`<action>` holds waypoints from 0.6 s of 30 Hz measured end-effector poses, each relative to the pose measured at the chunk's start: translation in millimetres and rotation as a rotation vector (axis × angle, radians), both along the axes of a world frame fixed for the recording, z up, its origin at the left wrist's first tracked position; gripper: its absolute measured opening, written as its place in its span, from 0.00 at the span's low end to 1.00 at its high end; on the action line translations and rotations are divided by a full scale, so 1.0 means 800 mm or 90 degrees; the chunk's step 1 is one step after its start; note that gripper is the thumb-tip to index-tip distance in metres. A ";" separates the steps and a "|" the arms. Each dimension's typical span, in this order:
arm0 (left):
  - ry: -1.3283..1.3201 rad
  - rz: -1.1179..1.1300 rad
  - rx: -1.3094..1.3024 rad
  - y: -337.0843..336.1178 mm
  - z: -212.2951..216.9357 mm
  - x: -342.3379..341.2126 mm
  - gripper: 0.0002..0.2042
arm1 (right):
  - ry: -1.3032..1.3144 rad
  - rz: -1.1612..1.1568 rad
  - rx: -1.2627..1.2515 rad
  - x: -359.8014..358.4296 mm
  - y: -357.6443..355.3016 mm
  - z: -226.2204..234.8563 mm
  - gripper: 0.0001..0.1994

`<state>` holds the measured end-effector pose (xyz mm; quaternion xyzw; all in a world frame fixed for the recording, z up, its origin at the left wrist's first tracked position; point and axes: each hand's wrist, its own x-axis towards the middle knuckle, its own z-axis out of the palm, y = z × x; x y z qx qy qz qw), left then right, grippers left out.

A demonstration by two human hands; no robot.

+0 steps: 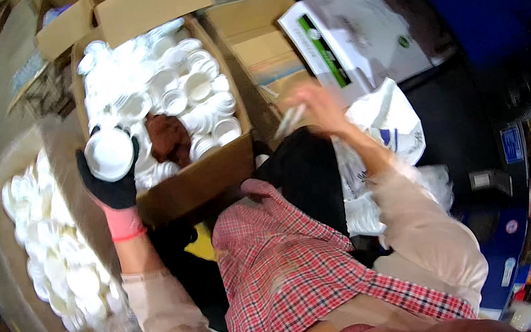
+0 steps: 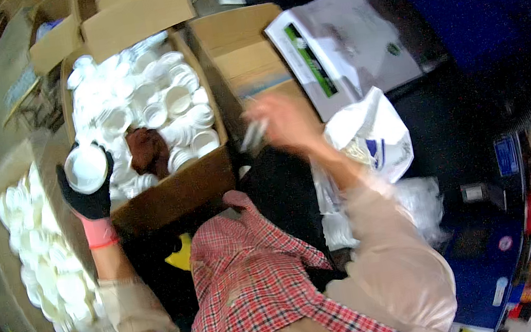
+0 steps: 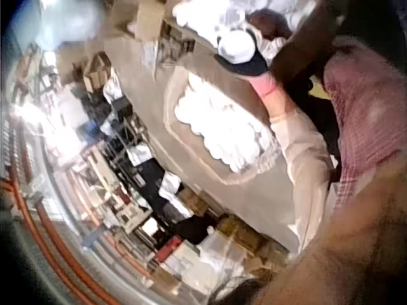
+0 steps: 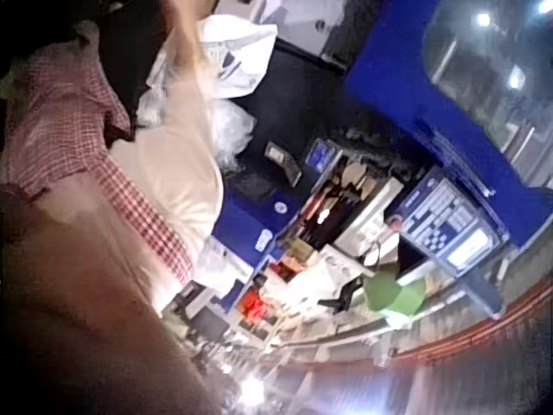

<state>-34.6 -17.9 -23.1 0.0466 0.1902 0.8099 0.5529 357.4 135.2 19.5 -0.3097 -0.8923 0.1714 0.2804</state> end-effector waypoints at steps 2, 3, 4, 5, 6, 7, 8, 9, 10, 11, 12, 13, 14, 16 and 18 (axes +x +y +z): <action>0.024 0.025 0.009 -0.001 -0.016 -0.010 0.28 | -0.028 -0.335 -0.279 0.143 0.025 0.041 0.11; -0.026 -0.029 0.063 -0.001 -0.012 -0.004 0.30 | -0.524 -0.407 -0.103 0.145 0.006 0.084 0.14; -0.037 -0.011 0.029 0.003 -0.004 0.002 0.32 | -0.599 -0.424 0.029 0.159 -0.011 0.091 0.18; -0.036 -0.013 0.025 0.009 -0.003 0.007 0.33 | -0.544 -0.395 0.074 0.168 -0.012 0.083 0.19; -0.062 -0.049 0.056 0.013 -0.021 0.000 0.33 | -0.411 -0.303 0.034 0.150 -0.007 0.068 0.20; -0.068 -0.016 0.040 0.017 -0.029 0.001 0.35 | -0.275 -0.208 -0.011 0.124 0.000 0.045 0.20; -0.034 0.004 0.021 0.018 -0.035 0.001 0.35 | -0.274 -0.164 -0.067 0.084 0.008 0.010 0.19; -0.002 0.023 -0.002 0.016 -0.040 -0.001 0.35 | -0.274 -0.119 -0.125 0.028 0.009 -0.019 0.17; 0.001 0.032 -0.016 0.008 -0.040 -0.005 0.35 | -0.264 -0.007 -0.160 -0.045 -0.004 -0.020 0.16; -0.004 0.022 -0.018 0.010 -0.039 -0.005 0.35 | -0.181 0.091 -0.121 -0.088 -0.004 -0.054 0.15; -0.003 0.038 -0.026 0.012 -0.048 -0.007 0.34 | -0.192 0.062 -0.182 -0.129 -0.001 -0.097 0.18; 0.006 0.063 -0.024 0.015 -0.050 -0.012 0.34 | -0.208 0.070 -0.269 -0.179 -0.006 -0.114 0.22; -0.002 0.059 -0.032 0.021 -0.035 -0.001 0.30 | -0.194 0.062 -0.260 -0.212 -0.001 -0.141 0.25; 0.007 0.055 -0.035 0.031 -0.032 0.001 0.29 | -0.189 0.049 -0.220 -0.260 0.005 -0.196 0.30; 0.237 0.131 -0.048 0.024 -0.029 0.005 0.28 | -0.205 0.034 -0.130 -0.288 -0.001 -0.223 0.32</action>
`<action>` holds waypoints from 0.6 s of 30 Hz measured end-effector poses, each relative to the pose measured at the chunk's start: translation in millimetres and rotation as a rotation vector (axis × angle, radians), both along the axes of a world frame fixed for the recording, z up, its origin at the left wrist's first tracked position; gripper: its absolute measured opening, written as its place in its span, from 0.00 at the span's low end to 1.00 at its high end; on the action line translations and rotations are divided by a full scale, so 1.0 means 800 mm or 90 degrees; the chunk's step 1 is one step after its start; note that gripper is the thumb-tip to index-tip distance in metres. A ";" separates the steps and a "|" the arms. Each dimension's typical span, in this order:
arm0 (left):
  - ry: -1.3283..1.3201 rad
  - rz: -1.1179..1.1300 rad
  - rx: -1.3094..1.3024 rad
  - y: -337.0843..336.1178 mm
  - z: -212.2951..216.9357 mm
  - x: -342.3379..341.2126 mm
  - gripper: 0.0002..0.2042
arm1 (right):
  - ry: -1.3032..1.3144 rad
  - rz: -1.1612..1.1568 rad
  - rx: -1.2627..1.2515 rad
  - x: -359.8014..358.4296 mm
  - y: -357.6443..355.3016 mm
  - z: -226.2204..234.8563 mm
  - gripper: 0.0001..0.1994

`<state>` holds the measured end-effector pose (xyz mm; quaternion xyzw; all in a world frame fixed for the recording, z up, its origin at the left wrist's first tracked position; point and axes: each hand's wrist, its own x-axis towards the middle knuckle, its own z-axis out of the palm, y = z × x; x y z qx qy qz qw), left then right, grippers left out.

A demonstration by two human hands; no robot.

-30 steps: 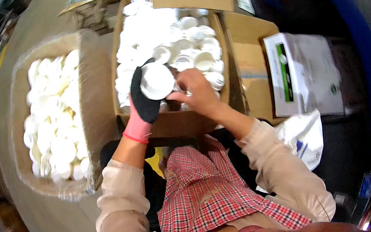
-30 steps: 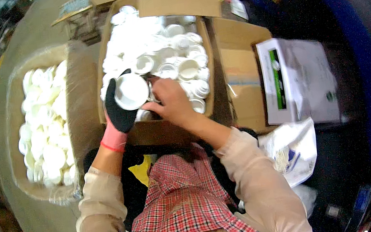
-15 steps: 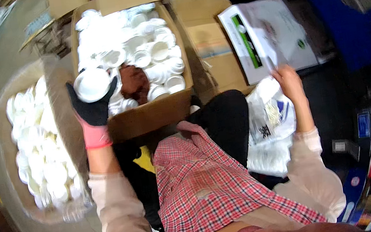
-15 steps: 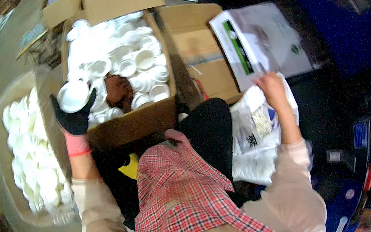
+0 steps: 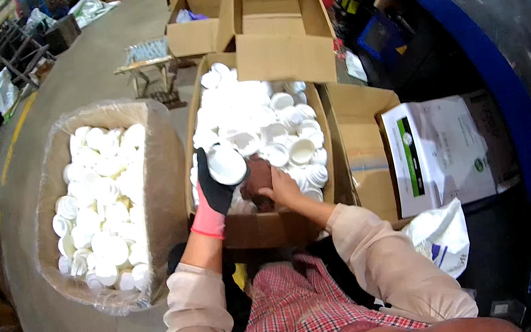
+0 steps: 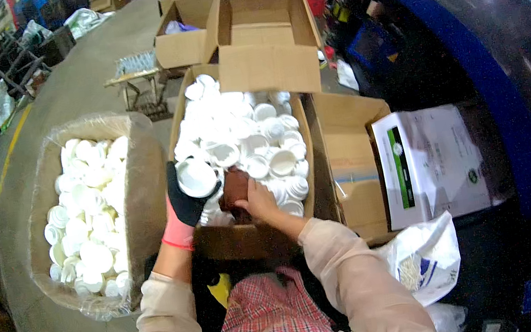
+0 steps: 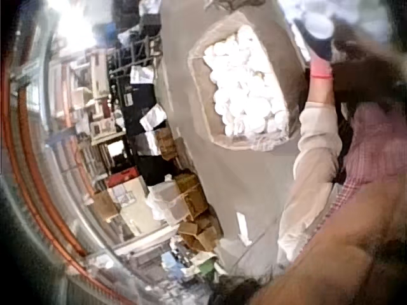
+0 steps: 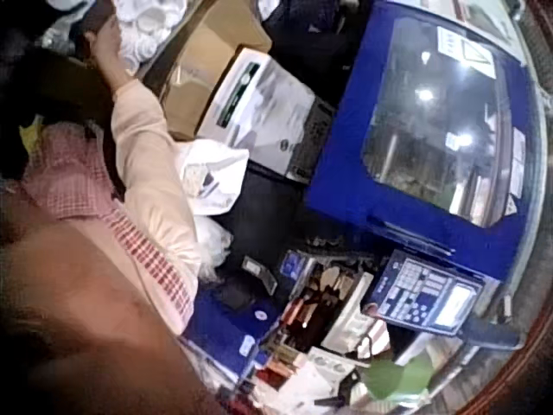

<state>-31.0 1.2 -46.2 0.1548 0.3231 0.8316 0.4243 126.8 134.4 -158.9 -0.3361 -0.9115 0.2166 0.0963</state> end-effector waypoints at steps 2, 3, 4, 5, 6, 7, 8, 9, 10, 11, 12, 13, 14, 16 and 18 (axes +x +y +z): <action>0.215 0.062 0.012 -0.002 -0.004 0.006 0.27 | -0.030 -0.013 -0.014 -0.011 0.004 -0.004 0.27; 0.285 0.082 -0.009 -0.002 -0.005 0.004 0.26 | -0.024 0.015 -0.007 -0.018 0.013 -0.001 0.26; 0.290 0.083 -0.031 -0.001 -0.006 0.001 0.25 | -0.021 0.039 -0.005 -0.021 0.017 0.008 0.24; 0.208 0.050 -0.044 -0.002 -0.009 -0.002 0.25 | -0.018 0.062 -0.004 -0.023 0.018 0.020 0.22; 0.073 0.000 -0.045 -0.002 -0.007 -0.006 0.24 | 0.025 0.060 -0.085 -0.027 0.024 0.034 0.17; -0.208 -0.100 0.015 -0.004 -0.004 -0.014 0.24 | 0.155 0.088 -0.127 -0.029 0.023 0.049 0.18; -0.067 -0.034 -0.020 -0.002 -0.027 -0.018 0.26 | 0.282 0.123 -0.171 -0.034 0.014 0.068 0.19; 0.070 0.041 -0.067 0.001 -0.047 -0.024 0.31 | 0.409 0.159 -0.216 -0.038 0.005 0.087 0.20; 0.065 0.059 -0.071 0.004 -0.058 -0.026 0.34 | 0.478 0.183 -0.540 -0.035 -0.017 0.133 0.18; 0.321 0.104 -0.101 0.003 -0.042 -0.012 0.36 | 0.454 0.168 -0.503 -0.026 -0.010 0.120 0.18; 0.559 0.199 -0.130 0.005 -0.023 0.000 0.38 | 0.433 0.156 -0.460 -0.017 0.001 0.111 0.18; 0.631 0.228 -0.142 0.001 -0.019 -0.001 0.37 | 0.424 0.131 -0.495 -0.010 0.000 0.118 0.18; 0.604 0.203 -0.129 0.004 -0.022 0.000 0.36 | 0.417 0.104 -0.529 -0.003 -0.001 0.123 0.18; 0.481 0.131 -0.102 0.007 -0.022 0.008 0.34 | 0.517 0.143 -0.391 -0.003 0.001 0.156 0.19; 0.291 0.067 -0.059 0.006 -0.003 0.021 0.25 | 0.444 0.220 -0.098 0.006 0.005 0.163 0.20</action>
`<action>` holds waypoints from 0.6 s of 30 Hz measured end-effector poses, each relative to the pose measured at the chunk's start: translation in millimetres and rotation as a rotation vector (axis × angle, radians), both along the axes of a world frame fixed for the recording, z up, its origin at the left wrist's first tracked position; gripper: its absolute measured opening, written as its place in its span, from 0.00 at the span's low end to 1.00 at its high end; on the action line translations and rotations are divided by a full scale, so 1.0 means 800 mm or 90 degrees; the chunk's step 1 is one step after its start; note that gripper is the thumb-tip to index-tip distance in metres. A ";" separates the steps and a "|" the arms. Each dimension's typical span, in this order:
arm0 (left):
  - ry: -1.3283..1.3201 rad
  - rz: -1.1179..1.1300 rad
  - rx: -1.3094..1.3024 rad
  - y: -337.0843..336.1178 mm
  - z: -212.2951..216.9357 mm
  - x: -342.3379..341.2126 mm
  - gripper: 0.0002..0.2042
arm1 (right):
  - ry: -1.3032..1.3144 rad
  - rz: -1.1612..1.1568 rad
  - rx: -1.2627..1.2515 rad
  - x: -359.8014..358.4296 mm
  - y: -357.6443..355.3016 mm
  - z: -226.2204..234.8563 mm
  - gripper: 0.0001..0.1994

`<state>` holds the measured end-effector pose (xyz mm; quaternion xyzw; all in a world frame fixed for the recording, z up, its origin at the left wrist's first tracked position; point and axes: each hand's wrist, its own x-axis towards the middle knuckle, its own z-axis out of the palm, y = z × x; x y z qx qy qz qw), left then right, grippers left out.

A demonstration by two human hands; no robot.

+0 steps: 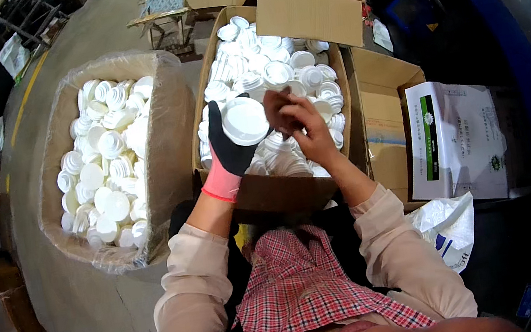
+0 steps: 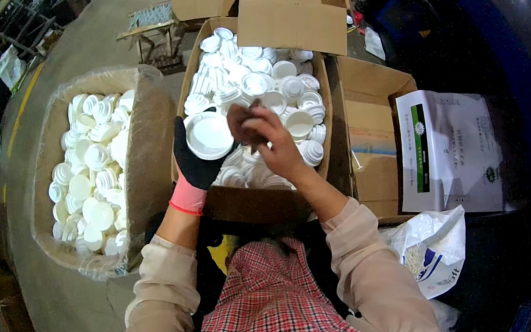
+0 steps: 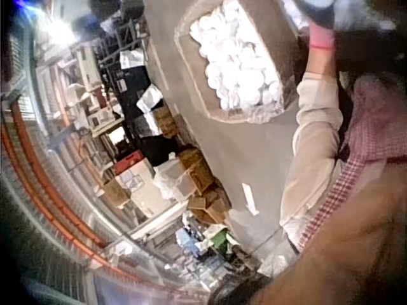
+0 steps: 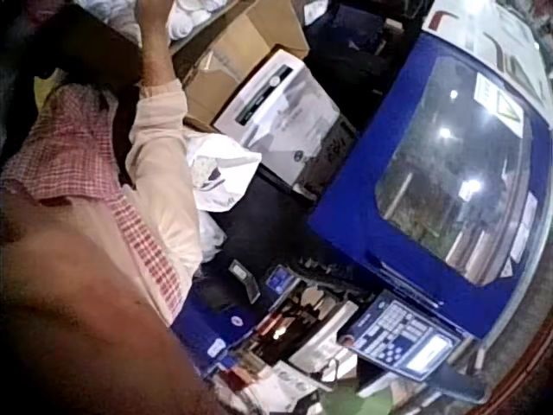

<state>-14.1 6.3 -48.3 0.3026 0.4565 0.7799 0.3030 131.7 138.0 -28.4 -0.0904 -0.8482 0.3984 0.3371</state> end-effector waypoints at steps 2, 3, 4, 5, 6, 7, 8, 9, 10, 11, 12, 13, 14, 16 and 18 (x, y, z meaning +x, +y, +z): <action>-0.408 -0.107 0.112 0.001 0.017 0.006 0.24 | 0.006 0.039 0.053 0.007 -0.017 0.000 0.20; -0.369 -0.116 0.106 0.005 0.012 0.007 0.26 | 0.021 0.062 0.071 0.009 -0.024 0.000 0.20; -0.329 -0.126 0.099 0.010 0.014 0.008 0.28 | 0.026 0.073 0.110 0.010 -0.030 0.001 0.20; -0.289 -0.137 0.092 0.015 0.017 0.011 0.31 | 0.031 0.082 0.150 0.011 -0.036 0.003 0.19; -0.433 -0.136 0.030 0.015 0.021 0.019 0.33 | 0.036 0.090 0.189 0.010 -0.040 0.007 0.19; -0.504 -0.176 -0.015 0.015 0.027 0.029 0.36 | 0.049 0.091 0.192 0.012 -0.042 0.012 0.19; -0.518 -0.224 -0.022 0.015 0.013 0.033 0.36 | 0.062 0.091 0.194 0.012 -0.045 0.019 0.19; -0.533 -0.272 -0.029 0.016 -0.013 0.031 0.37 | 0.075 0.090 0.196 0.010 -0.047 0.021 0.19; -0.482 -0.384 0.043 0.018 -0.017 0.028 0.34 | 0.071 0.065 0.202 0.008 -0.048 0.018 0.19; -0.414 -0.319 0.004 0.021 -0.023 0.035 0.32 | 0.070 0.042 0.194 0.005 -0.046 0.017 0.19; -0.344 -0.254 -0.034 0.018 -0.028 0.045 0.31 | 0.070 0.020 0.186 0.002 -0.043 0.017 0.19; -0.271 -0.186 -0.069 0.015 -0.021 0.053 0.29 | 0.073 0.000 0.179 -0.001 -0.039 0.017 0.19; -0.279 -0.181 -0.113 0.009 -0.024 0.057 0.24 | 0.045 -0.029 0.130 -0.001 -0.037 0.018 0.19; 0.075 -0.074 -0.160 0.001 0.001 0.056 0.24 | -0.034 -0.112 0.137 -0.003 -0.021 0.009 0.16; 0.123 -0.047 -0.176 0.002 0.009 0.042 0.22 | -0.197 -0.148 0.099 -0.002 0.010 -0.023 0.14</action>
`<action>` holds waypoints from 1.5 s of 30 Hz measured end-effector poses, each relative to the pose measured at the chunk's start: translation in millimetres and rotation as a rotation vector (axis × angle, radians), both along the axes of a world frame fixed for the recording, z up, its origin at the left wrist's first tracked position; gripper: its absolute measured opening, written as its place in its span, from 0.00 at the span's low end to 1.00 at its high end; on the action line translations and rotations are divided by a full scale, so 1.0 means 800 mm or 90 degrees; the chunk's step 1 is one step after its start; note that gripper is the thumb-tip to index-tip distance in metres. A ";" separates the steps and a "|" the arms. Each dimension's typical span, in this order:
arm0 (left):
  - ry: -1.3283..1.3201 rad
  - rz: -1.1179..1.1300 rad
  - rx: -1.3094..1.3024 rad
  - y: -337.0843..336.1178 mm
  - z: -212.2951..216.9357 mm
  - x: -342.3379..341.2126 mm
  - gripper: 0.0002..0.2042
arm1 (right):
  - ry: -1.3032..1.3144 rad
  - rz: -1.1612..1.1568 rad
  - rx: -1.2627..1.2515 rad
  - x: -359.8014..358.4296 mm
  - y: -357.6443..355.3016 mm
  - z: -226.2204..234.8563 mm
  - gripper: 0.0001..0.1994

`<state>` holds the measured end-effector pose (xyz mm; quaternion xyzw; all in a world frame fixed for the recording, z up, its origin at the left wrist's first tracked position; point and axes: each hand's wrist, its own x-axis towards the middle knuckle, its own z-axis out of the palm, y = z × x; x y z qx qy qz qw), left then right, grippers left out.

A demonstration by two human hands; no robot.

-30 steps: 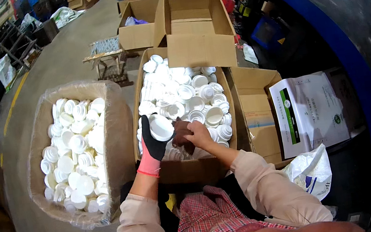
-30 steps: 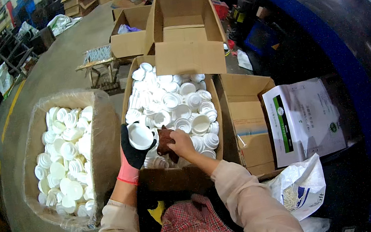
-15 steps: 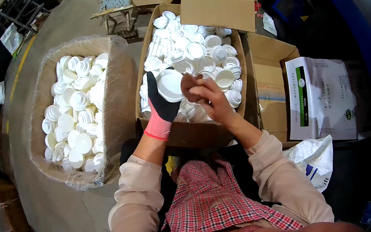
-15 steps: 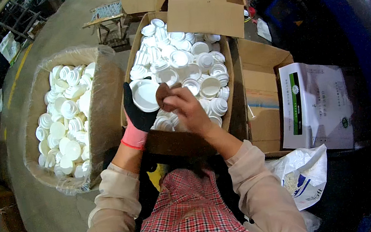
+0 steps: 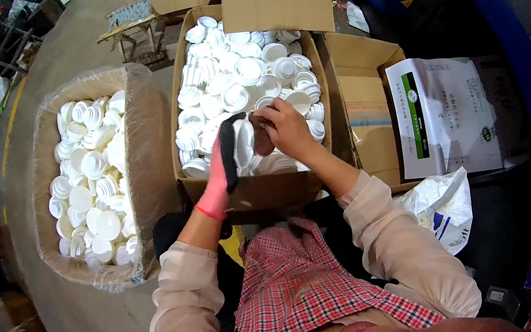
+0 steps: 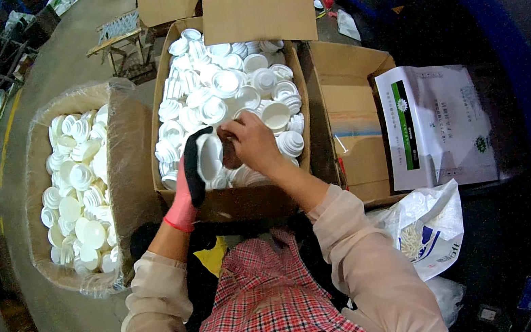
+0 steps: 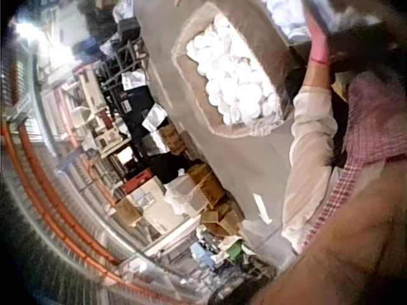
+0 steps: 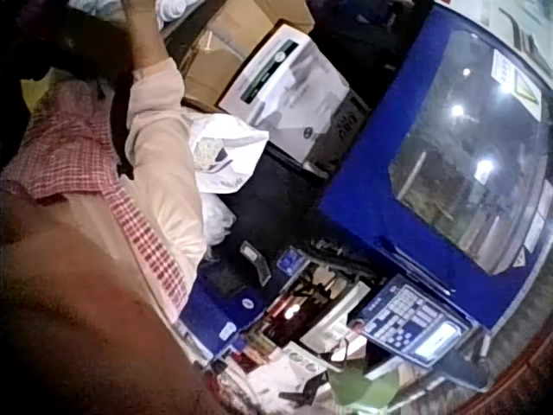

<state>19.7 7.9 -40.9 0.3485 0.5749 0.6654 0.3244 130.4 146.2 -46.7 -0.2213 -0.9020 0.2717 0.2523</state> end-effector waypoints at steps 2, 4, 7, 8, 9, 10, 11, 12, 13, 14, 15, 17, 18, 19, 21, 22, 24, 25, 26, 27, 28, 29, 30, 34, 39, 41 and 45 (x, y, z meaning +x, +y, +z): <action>0.000 0.016 -0.006 -0.005 -0.005 -0.026 0.22 | -0.142 -0.033 -0.099 0.006 0.048 -0.049 0.13; -0.045 0.105 -0.043 -0.002 -0.044 -0.056 0.23 | -0.189 -0.129 -0.118 -0.001 0.081 -0.080 0.14; 0.072 0.206 -0.157 -0.003 -0.070 -0.072 0.29 | -0.346 -0.270 -0.091 -0.006 0.115 -0.088 0.15; 0.066 0.193 -0.159 0.001 -0.065 -0.073 0.28 | -0.352 -0.267 -0.056 0.007 0.135 -0.114 0.15; 0.048 0.206 -0.110 0.002 -0.069 -0.072 0.25 | -0.354 -0.258 -0.024 0.016 0.153 -0.139 0.14; 0.017 0.181 -0.122 -0.003 -0.058 -0.073 0.23 | -0.379 -0.253 -0.025 0.018 0.164 -0.141 0.14; -0.016 0.161 -0.137 -0.011 -0.048 -0.074 0.21 | -0.406 -0.243 -0.025 0.009 0.160 -0.133 0.15; -0.103 0.139 -0.113 -0.014 -0.052 -0.077 0.17 | -0.365 -0.211 0.001 0.006 0.157 -0.122 0.15; -0.058 0.151 -0.083 -0.013 -0.061 -0.078 0.16 | -0.290 -0.177 0.063 0.006 0.152 -0.107 0.15; -0.043 0.149 -0.073 -0.015 -0.057 -0.079 0.16 | -0.228 -0.125 0.044 0.004 0.147 -0.084 0.15; -0.030 0.143 -0.062 -0.015 -0.046 -0.078 0.16 | -0.167 -0.077 0.025 0.005 0.140 -0.056 0.15; -0.058 0.088 -0.036 -0.014 -0.034 -0.075 0.17 | -0.115 0.029 -0.031 0.005 0.109 -0.003 0.15; -0.072 0.049 -0.007 -0.013 -0.031 -0.073 0.18 | -0.088 0.082 -0.059 0.006 0.090 0.017 0.15; -0.085 0.006 0.021 -0.011 -0.030 -0.069 0.19 | -0.043 0.153 -0.133 0.006 0.066 0.029 0.14; -0.251 -0.146 -0.001 -0.008 -0.039 -0.065 0.22 | -0.005 0.274 -0.142 -0.008 0.016 0.053 0.13; -0.178 -0.159 0.054 -0.011 -0.035 -0.051 0.22 | -0.001 0.270 -0.144 -0.013 -0.004 0.055 0.13; 0.058 -0.151 0.135 -0.015 -0.033 -0.053 0.22 | 0.028 0.272 -0.124 -0.018 -0.028 0.064 0.14; 0.169 -0.128 0.180 -0.015 -0.030 -0.055 0.23 | 0.056 0.242 -0.071 -0.015 -0.028 0.070 0.15; 0.176 -0.087 0.158 -0.016 -0.026 -0.060 0.20 | 0.084 0.210 -0.019 -0.010 -0.025 0.076 0.16; 0.183 -0.046 0.136 -0.018 -0.022 -0.063 0.18 | 0.112 0.178 0.032 -0.007 -0.023 0.079 0.17; 0.104 -0.024 0.147 -0.019 0.000 -0.057 0.18 | 0.143 0.168 0.110 -0.004 -0.013 0.076 0.19; 0.181 -0.009 0.116 -0.021 0.007 -0.058 0.18 | 0.140 0.193 0.130 -0.004 -0.010 0.063 0.19; 0.224 0.022 0.117 -0.017 -0.001 -0.055 0.18 | 0.136 0.217 0.150 -0.006 -0.010 0.048 0.19; 0.114 0.092 0.103 -0.017 0.003 -0.037 0.20 | 0.144 0.278 0.124 -0.007 -0.050 0.037 0.16; -0.851 -0.069 0.091 -0.011 -0.062 -0.036 0.18 | 0.242 0.300 0.081 -0.013 -0.078 0.049 0.18; -0.825 -0.236 0.280 -0.003 -0.057 -0.012 0.17 | 0.291 0.258 0.077 -0.022 -0.074 0.051 0.18; -0.210 0.005 -0.089 -0.013 -0.025 -0.004 0.17 | 0.223 0.121 0.083 -0.029 -0.056 0.048 0.14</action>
